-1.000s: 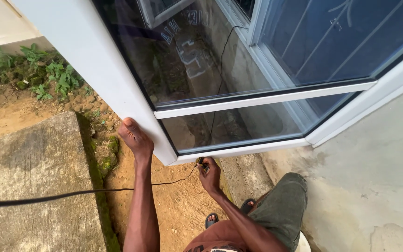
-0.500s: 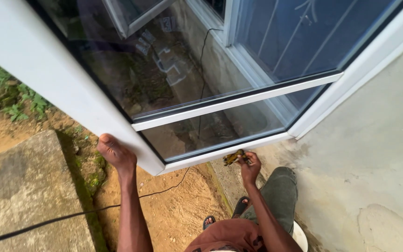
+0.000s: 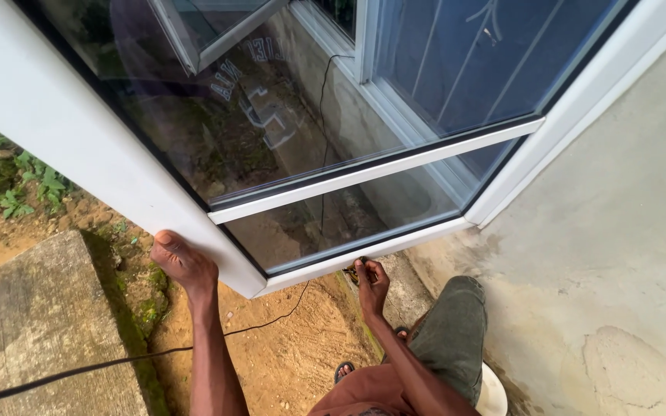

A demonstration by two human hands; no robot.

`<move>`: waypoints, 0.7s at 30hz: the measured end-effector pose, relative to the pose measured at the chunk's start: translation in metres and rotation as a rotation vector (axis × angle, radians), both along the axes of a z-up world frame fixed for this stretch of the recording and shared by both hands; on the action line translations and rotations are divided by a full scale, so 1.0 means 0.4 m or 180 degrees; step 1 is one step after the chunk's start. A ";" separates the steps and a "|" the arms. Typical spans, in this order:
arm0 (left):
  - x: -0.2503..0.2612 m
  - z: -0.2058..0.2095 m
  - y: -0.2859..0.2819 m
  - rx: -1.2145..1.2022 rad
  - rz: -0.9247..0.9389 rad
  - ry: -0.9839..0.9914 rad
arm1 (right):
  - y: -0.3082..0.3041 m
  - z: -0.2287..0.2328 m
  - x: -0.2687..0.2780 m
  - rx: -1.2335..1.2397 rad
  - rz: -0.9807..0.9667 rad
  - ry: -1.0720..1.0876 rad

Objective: Cleaning the glass and frame of an open window using a wet cloth.

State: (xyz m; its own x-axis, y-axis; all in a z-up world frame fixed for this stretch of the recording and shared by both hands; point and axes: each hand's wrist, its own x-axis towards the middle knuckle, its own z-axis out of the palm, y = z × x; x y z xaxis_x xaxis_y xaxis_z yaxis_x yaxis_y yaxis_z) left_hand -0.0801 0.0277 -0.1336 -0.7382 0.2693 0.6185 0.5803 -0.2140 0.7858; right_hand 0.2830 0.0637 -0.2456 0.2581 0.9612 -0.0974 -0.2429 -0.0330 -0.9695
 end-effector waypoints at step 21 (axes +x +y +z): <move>0.066 0.101 -0.021 0.0115 -0.0187 0.0259 | 0.323 -0.020 0.318 0.0069 -0.1203 0.0122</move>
